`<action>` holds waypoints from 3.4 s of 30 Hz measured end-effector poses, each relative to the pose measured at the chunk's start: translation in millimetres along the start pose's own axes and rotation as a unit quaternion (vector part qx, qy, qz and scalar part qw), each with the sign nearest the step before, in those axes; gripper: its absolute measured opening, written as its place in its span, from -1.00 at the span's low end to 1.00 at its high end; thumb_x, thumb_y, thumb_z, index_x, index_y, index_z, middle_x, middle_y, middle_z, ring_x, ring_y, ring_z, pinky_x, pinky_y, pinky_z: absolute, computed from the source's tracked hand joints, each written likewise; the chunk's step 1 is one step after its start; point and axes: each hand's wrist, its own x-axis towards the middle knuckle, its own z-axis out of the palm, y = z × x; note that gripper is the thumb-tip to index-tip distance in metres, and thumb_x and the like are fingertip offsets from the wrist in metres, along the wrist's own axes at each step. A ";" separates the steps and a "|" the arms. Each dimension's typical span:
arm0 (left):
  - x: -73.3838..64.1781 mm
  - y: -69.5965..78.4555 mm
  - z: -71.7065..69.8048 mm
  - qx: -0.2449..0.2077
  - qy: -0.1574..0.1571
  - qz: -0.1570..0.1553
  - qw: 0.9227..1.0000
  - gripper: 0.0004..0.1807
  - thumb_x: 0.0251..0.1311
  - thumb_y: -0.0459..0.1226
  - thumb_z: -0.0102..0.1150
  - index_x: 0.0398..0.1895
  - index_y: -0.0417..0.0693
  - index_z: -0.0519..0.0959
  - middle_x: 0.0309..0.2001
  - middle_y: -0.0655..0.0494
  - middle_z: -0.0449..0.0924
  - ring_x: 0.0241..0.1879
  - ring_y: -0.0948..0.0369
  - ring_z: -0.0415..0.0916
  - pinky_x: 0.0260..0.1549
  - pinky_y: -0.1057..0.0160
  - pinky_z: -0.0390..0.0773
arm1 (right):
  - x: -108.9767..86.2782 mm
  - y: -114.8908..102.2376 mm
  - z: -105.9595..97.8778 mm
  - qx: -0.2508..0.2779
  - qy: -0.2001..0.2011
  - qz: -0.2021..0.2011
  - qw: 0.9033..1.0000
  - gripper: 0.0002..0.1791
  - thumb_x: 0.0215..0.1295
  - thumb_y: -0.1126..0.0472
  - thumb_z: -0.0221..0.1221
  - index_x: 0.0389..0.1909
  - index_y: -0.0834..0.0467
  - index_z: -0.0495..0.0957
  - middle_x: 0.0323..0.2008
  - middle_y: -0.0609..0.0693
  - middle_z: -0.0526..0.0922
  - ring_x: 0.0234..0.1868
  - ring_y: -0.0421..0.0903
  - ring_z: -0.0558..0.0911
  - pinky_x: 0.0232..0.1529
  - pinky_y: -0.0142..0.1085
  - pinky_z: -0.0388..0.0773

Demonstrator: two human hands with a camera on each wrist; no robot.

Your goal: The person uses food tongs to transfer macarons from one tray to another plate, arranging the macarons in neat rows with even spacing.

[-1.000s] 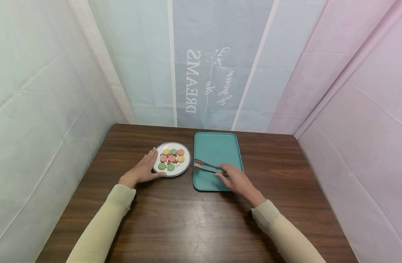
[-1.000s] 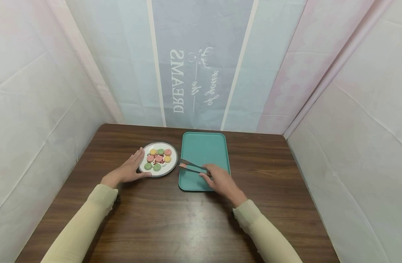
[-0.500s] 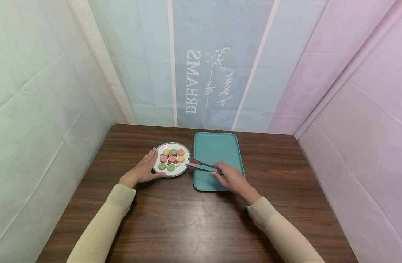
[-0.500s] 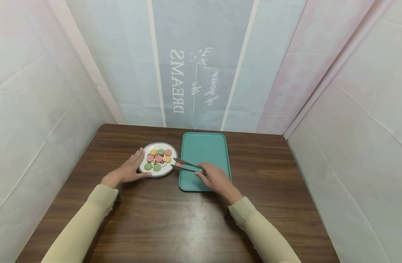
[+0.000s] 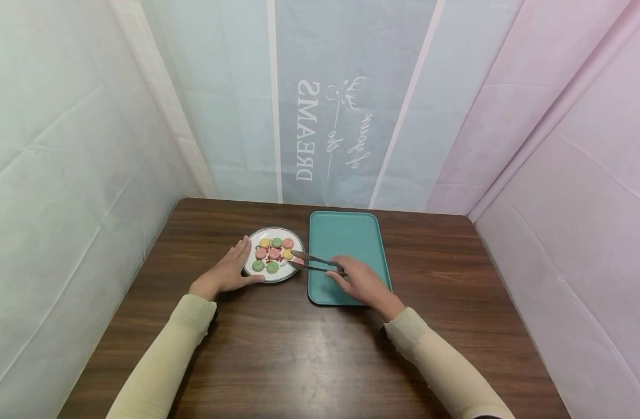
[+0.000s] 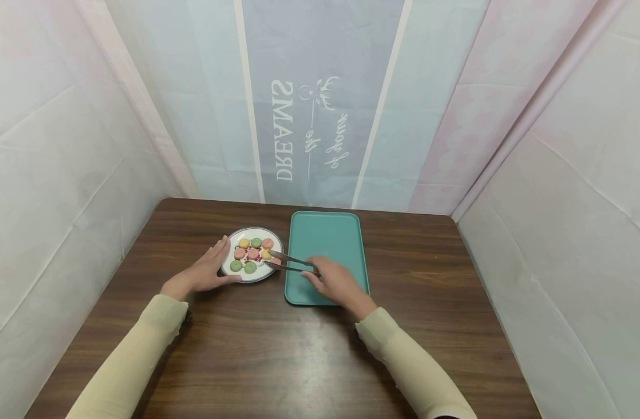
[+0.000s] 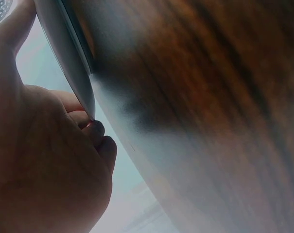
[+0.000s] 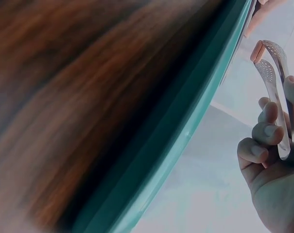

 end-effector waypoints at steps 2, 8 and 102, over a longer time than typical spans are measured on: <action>0.0 0.5 -0.4 -0.001 0.001 0.000 1.000 0.35 0.39 0.32 0.24 0.72 -0.38 -0.32 0.73 -0.31 -0.45 0.73 -0.19 -0.38 0.67 -0.22 -0.17 | 2.8 -1.1 1.3 -0.005 -0.005 0.002 1.000 -0.59 0.53 0.01 0.34 0.22 0.18 0.66 -0.11 0.03 0.75 -0.26 -0.18 0.66 -0.25 -0.18 0.69; -0.3 1.3 -1.4 -0.005 0.007 0.000 1.000 0.33 0.40 0.30 0.26 0.71 -0.42 -0.29 0.73 -0.34 -0.40 0.72 -0.20 -0.35 0.67 -0.22 -0.16 | 10.0 -5.2 2.9 -0.010 -0.022 0.001 1.000 -0.57 0.55 0.01 0.32 0.26 0.18 0.65 -0.13 0.00 0.73 -0.26 -0.17 0.67 -0.26 -0.18 0.69; -0.3 4.0 -5.8 -0.003 -0.007 -0.010 1.000 0.34 0.40 0.31 0.25 0.71 -0.40 -0.30 0.73 -0.32 -0.42 0.72 -0.19 -0.35 0.67 -0.20 -0.15 | 27.0 -11.3 12.9 -0.003 -0.082 0.037 0.996 -0.54 0.57 -0.05 0.29 0.27 0.17 0.64 0.08 0.11 0.76 -0.09 -0.07 0.77 -0.08 -0.10 0.76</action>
